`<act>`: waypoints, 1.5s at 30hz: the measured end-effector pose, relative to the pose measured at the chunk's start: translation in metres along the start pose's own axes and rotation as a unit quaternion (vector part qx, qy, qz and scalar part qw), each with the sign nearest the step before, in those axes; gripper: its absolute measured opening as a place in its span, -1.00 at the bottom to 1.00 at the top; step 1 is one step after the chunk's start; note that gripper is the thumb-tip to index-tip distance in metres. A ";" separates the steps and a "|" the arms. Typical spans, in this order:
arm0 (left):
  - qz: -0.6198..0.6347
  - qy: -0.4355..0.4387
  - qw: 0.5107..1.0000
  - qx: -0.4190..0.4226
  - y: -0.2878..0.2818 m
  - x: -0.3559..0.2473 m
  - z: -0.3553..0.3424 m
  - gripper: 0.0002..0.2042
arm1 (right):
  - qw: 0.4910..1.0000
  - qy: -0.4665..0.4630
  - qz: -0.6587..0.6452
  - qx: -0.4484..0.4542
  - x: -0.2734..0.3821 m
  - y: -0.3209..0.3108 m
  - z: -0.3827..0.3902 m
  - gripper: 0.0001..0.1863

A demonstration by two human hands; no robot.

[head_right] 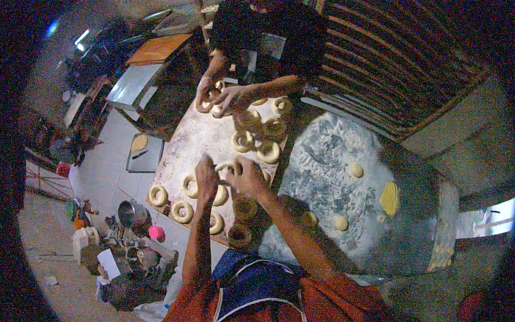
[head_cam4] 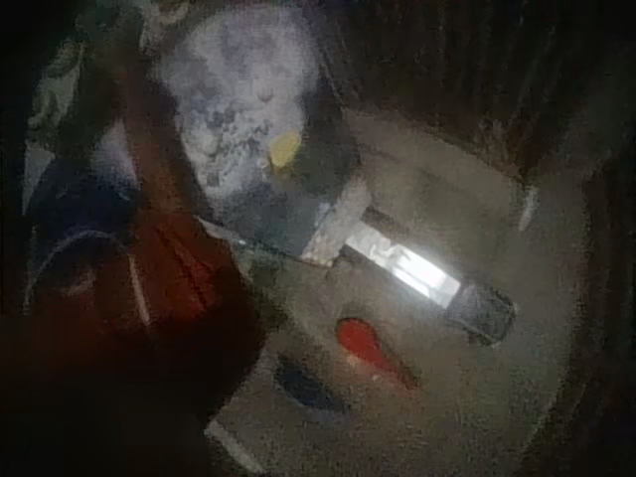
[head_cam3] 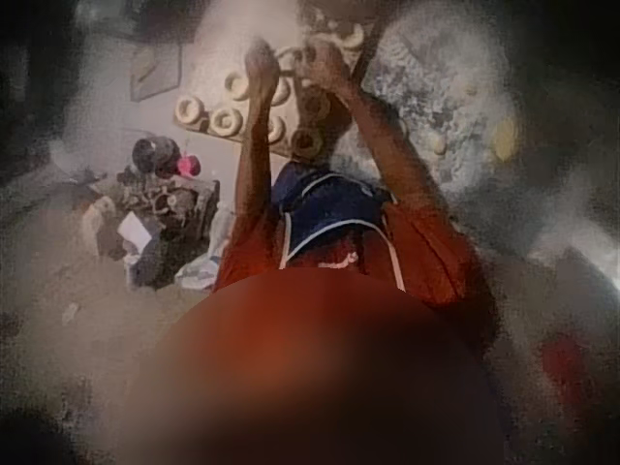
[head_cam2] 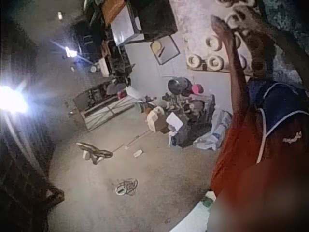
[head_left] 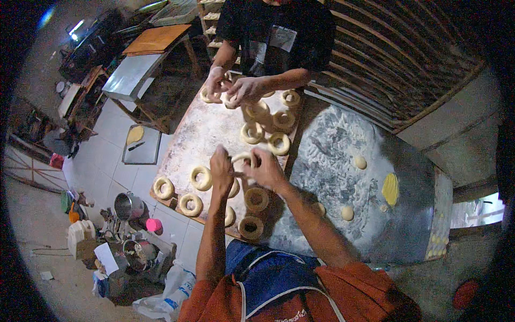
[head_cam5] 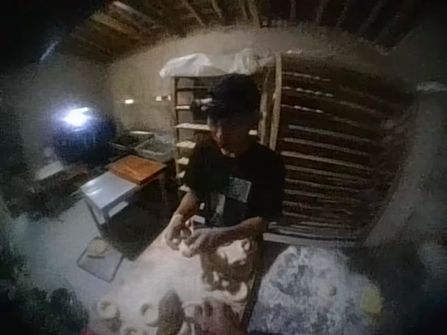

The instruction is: The person shapes dough balls into ring shapes by hand and places them on a wooden board. Another person works alongside, also shaping dough and arranging it on the same board.

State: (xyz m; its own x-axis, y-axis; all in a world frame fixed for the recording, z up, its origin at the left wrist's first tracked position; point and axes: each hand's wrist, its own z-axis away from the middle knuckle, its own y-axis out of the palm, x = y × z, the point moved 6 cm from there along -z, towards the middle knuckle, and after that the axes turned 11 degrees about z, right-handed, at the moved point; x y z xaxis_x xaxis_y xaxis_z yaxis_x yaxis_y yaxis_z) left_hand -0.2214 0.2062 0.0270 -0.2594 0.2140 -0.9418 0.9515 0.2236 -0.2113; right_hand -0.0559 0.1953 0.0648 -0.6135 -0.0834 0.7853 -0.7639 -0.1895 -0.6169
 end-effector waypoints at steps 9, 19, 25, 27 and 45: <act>-0.180 0.113 0.975 0.070 0.006 0.046 -0.024 -0.85 | 0.981 0.165 0.096 -0.023 -0.058 -0.026 0.084 -0.23; -0.202 0.028 0.978 0.043 0.011 0.028 -0.017 -0.66 | 0.920 0.313 0.211 -0.102 -0.176 -0.114 0.250 -0.66; -0.083 0.043 0.996 0.012 0.034 -0.046 0.069 -0.71 | 0.950 0.197 0.237 -0.046 -0.156 -0.068 0.263 -0.73; -0.071 0.009 0.995 0.069 0.051 -0.060 0.097 -0.74 | 0.968 0.206 0.135 -0.037 -0.154 -0.060 0.264 -0.72; 0.199 -0.329 0.900 0.204 0.183 -0.091 0.278 -0.72 | 0.949 0.143 -0.252 -0.122 -0.173 -0.085 0.291 -0.44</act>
State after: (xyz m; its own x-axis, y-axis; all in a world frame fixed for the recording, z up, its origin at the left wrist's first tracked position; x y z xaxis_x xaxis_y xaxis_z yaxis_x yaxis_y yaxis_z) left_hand 0.0227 -0.0362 0.0010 0.1429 -0.4388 -0.8872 0.9636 -0.1428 0.2258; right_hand 0.1734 -0.0584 -0.0035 -0.1613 0.2344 0.9587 -0.9770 0.0997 -0.1887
